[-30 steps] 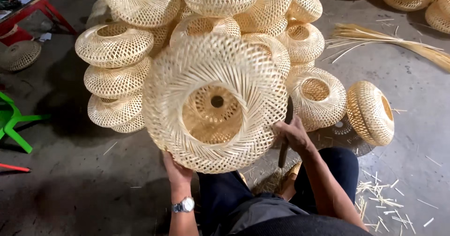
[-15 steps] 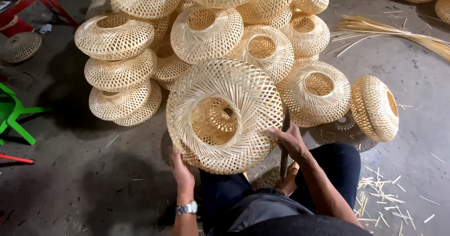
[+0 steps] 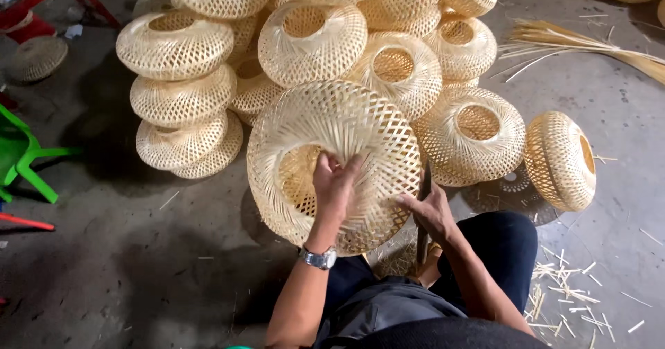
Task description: The person uses a knife to trim excess bamboo strips from the inner rim of a woven object, rotating it by hand to reach all sides. They then set the finished piece aside and pick up another from a pile to repeat the process.
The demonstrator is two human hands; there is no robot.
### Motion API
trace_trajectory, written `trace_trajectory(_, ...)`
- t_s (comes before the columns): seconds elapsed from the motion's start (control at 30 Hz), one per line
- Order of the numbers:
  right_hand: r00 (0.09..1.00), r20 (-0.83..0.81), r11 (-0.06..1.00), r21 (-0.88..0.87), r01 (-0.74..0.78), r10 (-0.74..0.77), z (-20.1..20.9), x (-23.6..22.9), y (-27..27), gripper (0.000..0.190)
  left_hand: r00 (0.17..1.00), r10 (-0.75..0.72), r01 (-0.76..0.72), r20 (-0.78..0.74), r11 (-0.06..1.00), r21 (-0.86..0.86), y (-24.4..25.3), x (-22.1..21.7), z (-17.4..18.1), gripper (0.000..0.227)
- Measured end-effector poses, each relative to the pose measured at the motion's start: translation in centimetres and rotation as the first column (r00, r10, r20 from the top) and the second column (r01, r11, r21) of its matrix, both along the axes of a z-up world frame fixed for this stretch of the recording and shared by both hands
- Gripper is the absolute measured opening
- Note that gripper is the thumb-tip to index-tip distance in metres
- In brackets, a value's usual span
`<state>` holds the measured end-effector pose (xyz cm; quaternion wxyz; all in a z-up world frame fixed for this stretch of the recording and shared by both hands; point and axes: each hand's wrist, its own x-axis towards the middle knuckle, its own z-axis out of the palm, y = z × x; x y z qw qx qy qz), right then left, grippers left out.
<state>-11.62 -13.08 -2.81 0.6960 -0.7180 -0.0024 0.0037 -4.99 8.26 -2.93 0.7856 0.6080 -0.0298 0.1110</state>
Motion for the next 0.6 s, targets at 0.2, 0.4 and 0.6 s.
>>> trace_trajectory(0.2,0.996,-0.069,0.993,-0.111,0.045,-0.053,1.8,-1.2,0.8,0.069,0.997,0.079,-0.08,0.013,0.973,0.218,-0.4,-0.6,1.9,0.041)
trace_trajectory(0.4,0.99,0.132,0.999,0.002,0.04,-0.04,2.0,-2.2,1.1,0.066,0.982,-0.014,-0.001,0.19,0.997,0.074,-0.9,-2.4,2.6,0.037)
trace_trajectory(0.6,0.994,0.004,0.977,0.184,0.103,-0.106,-1.6,-2.2,0.8,0.052,0.993,-0.025,0.021,0.115,0.999,0.037,-0.6,-2.7,3.8,0.051)
